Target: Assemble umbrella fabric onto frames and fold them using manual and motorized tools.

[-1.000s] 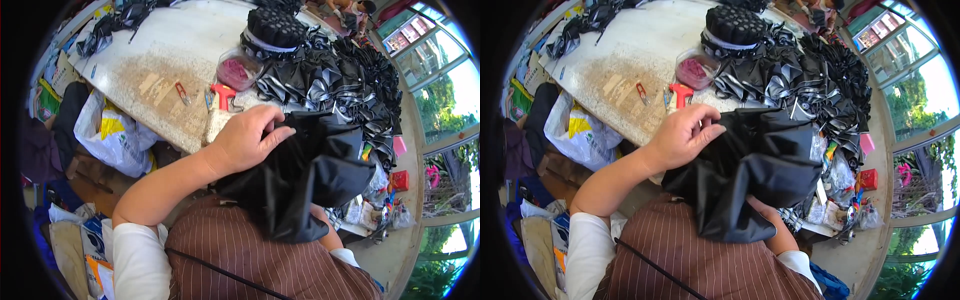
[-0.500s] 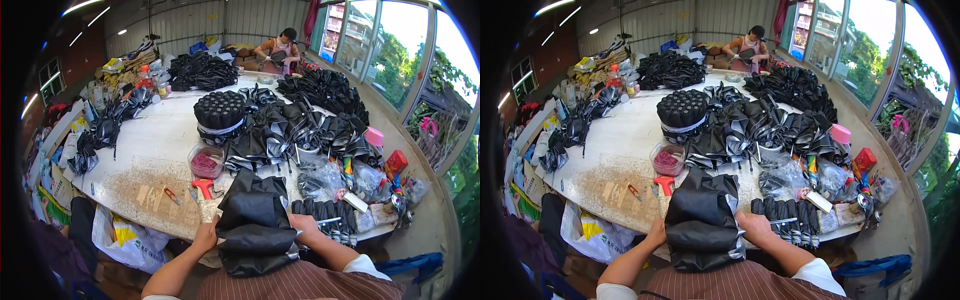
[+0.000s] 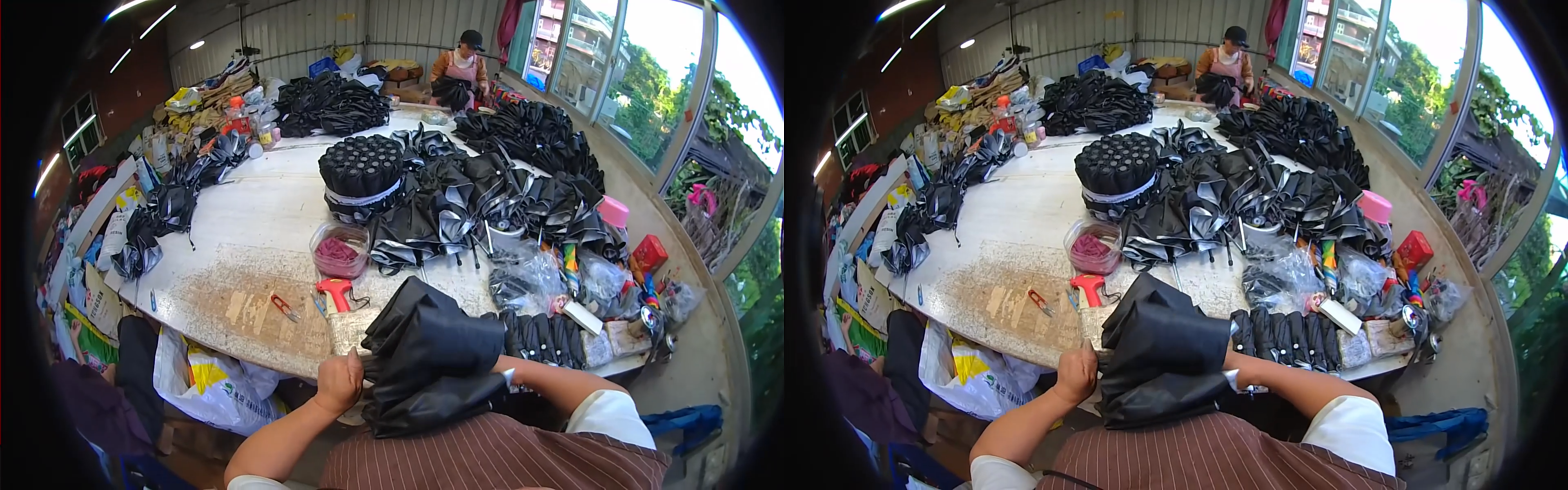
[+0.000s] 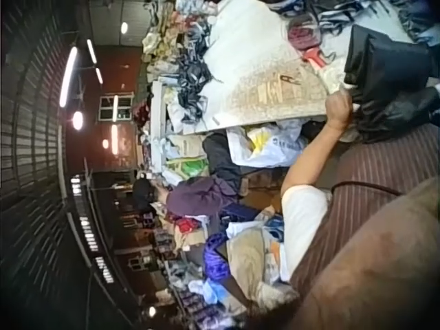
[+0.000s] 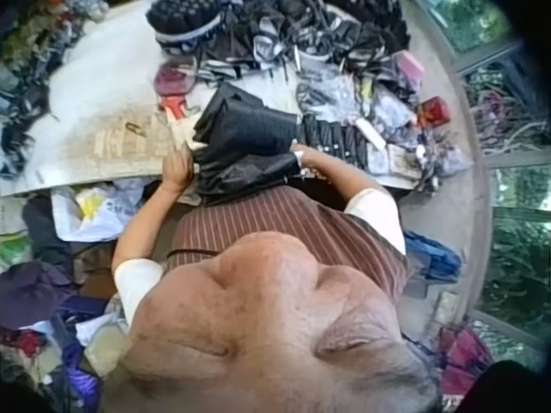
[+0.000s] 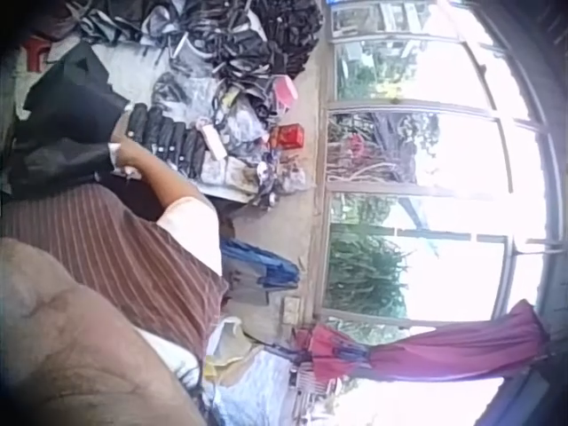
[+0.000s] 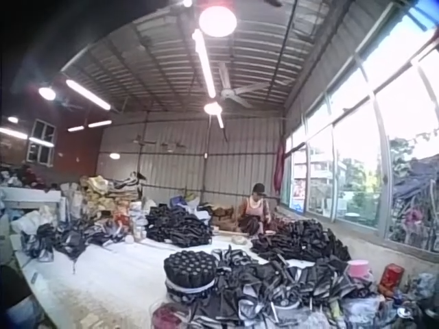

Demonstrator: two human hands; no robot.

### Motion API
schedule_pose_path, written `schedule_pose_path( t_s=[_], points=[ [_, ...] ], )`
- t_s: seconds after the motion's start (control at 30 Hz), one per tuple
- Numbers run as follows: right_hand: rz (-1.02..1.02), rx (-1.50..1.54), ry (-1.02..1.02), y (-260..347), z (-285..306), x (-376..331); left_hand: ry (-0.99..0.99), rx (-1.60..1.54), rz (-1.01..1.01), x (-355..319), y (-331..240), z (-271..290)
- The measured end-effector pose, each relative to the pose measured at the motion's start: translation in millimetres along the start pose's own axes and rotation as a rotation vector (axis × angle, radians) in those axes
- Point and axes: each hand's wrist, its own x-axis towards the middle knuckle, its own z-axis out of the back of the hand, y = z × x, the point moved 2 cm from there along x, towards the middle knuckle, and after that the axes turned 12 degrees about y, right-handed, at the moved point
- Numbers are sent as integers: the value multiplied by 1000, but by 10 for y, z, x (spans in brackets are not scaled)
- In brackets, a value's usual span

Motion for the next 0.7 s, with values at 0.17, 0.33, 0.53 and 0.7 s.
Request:
schedule_pose_path(
  t_s=[0.17,0.33,0.53,0.7],
  points=[
    [124,343,64,305,131,-60,27,-92,-110,127,-191,286],
    [193,679,175,96,-88,-234,-1,-167,-295,326,-493,598],
    [323,1208,384,-322,-391,-94,108,-202,-218,708,-366,803],
    [220,-280,-232,-622,-217,466,-90,-636,-304,1067,-652,1406]
  ],
)
